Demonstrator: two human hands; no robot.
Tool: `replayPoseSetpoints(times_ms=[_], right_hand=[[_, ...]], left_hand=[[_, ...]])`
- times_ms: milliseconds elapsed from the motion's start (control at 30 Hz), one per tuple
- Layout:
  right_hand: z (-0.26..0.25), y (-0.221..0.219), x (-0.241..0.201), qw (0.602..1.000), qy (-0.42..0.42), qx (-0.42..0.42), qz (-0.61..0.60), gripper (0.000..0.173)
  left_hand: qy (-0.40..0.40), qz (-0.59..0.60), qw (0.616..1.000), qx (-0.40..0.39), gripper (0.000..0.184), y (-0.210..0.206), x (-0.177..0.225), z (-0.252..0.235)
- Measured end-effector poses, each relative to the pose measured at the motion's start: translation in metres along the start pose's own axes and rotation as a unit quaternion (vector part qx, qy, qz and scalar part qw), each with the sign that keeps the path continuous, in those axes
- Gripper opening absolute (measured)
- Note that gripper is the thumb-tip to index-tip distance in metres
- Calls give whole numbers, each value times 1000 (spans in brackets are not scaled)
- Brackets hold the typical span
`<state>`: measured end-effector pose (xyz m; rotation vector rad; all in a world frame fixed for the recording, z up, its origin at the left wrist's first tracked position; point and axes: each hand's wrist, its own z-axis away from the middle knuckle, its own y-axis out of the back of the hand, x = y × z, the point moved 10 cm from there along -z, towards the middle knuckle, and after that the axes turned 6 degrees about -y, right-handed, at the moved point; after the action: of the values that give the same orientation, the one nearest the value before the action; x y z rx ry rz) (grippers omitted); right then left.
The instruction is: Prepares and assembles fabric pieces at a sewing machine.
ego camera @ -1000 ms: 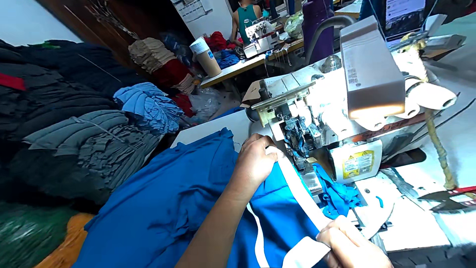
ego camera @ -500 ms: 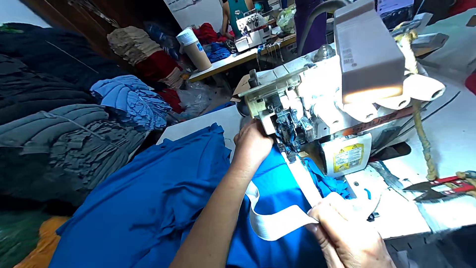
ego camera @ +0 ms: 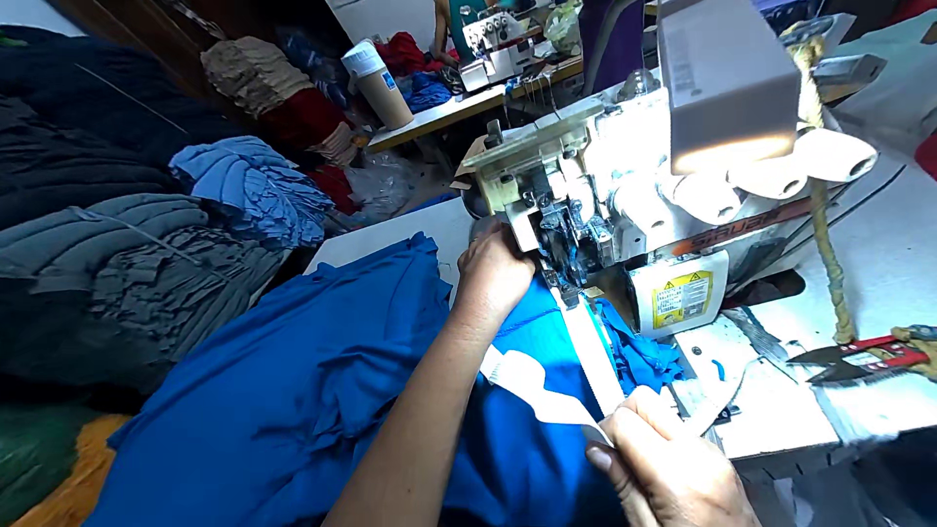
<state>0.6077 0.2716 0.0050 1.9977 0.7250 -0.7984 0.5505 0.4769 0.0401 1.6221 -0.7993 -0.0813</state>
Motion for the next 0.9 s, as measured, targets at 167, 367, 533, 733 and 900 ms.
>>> replayPoseSetpoints(times_ms=[167, 367, 533, 733, 900], right_hand=[[-5, -4, 8, 999, 24, 40, -16, 32], [-16, -4, 11, 996, 66, 59, -9, 36], [-19, -2, 12, 995, 72, 24, -61, 37], [-19, 17, -8, 990, 98, -7, -103, 36], [-15, 24, -16, 974, 30, -87, -208, 31]], left_hand=[[-5, -1, 1000, 13, 26, 4, 3, 2], [-52, 48, 997, -7, 25, 11, 9, 13], [22, 276, 961, 10, 11, 36, -16, 49], [44, 689, 719, 78, 39, 69, -31, 84], [-117, 604, 788, 20, 43, 71, -1, 91]])
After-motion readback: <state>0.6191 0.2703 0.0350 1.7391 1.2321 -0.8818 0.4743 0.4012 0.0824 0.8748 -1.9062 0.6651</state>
